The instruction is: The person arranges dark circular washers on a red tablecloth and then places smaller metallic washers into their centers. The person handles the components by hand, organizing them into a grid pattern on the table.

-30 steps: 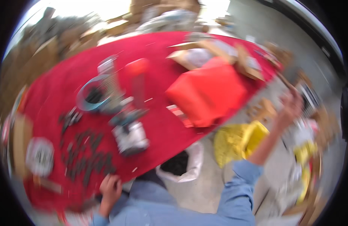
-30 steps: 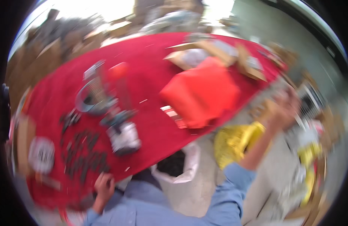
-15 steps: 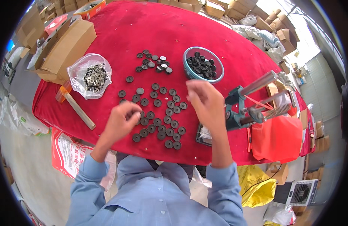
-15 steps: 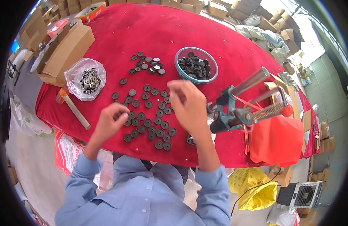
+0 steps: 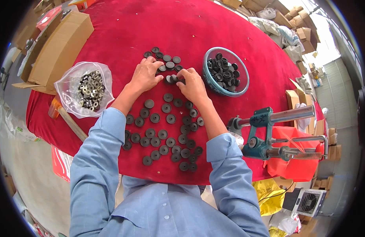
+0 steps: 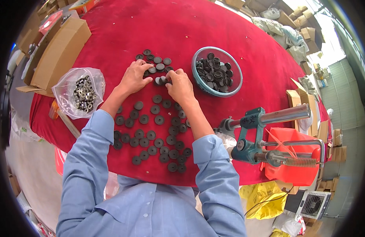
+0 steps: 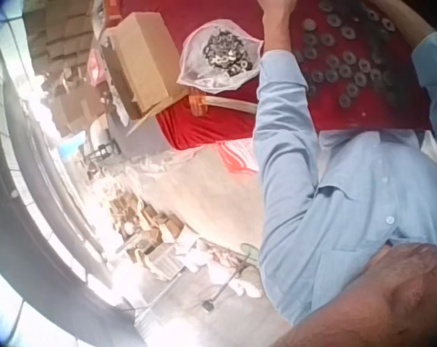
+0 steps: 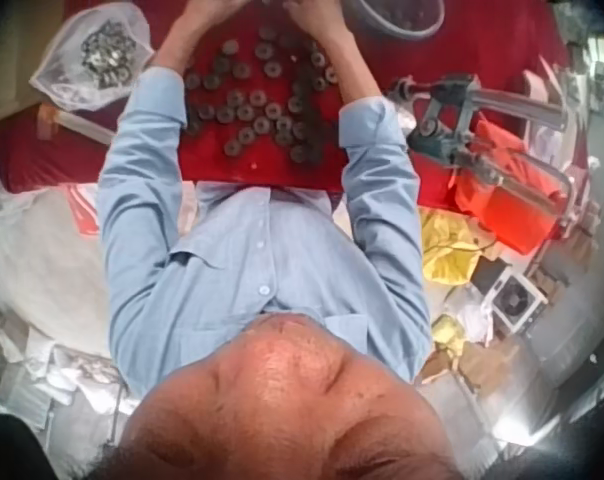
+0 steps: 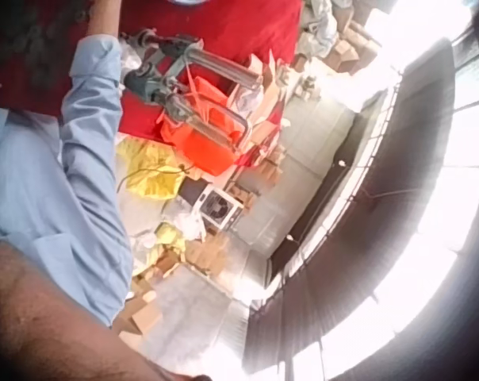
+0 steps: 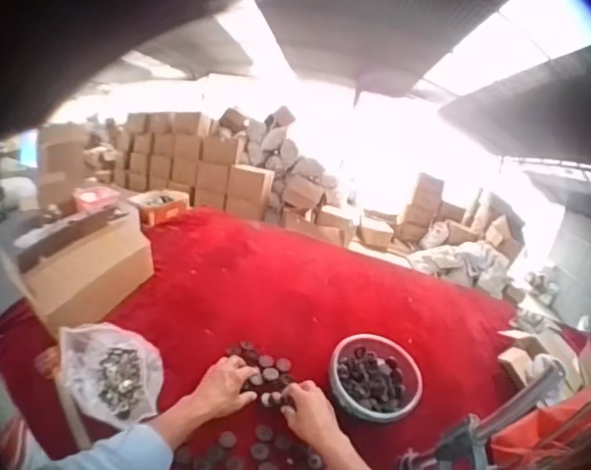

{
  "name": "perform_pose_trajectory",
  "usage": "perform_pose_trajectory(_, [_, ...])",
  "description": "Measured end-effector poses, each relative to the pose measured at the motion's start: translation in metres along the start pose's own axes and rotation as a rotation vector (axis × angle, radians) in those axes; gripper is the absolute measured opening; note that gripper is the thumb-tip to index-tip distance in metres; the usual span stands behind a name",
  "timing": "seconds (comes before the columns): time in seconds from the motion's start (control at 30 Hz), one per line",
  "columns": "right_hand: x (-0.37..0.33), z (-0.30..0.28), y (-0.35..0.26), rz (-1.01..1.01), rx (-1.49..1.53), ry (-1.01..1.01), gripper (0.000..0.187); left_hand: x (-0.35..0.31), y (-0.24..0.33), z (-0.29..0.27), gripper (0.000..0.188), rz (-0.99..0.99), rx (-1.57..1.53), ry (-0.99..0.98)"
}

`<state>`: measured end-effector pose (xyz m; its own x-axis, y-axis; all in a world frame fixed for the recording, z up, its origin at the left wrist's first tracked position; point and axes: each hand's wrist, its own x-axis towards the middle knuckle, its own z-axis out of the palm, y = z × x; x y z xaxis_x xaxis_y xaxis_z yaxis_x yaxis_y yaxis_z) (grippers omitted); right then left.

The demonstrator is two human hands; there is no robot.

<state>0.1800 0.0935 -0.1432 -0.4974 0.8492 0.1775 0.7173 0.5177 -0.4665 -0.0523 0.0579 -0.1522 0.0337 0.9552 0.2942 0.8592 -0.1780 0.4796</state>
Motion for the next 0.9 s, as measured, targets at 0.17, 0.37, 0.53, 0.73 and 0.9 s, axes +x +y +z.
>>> perform_pose_trajectory(0.17, [-0.019,-0.011,0.018,0.104,0.057,-0.024,0.028,0.011,-0.001,0.019,0.038,0.121,-0.04,0.03])
perform_pose_trajectory(0.37, [-0.031,-0.022,-0.005,0.154,0.082,-0.037,0.047,0.008,-0.007,0.012,0.049,0.053,-0.236,-0.056])
perform_pose_trajectory(0.53, [-0.016,-0.012,-0.004,0.031,0.043,-0.019,0.055,0.001,-0.019,-0.012,0.06,-0.074,-0.329,0.062])
perform_pose_trajectory(0.73, [-0.015,0.0,0.013,0.123,0.26,0.023,0.046,-0.01,-0.043,-0.011,0.058,-0.064,-0.214,0.077])
perform_pose_trajectory(0.9, [-0.024,-0.006,0.021,0.191,0.421,0.126,0.043,-0.006,-0.036,-0.002,0.048,-0.023,-0.146,0.037])
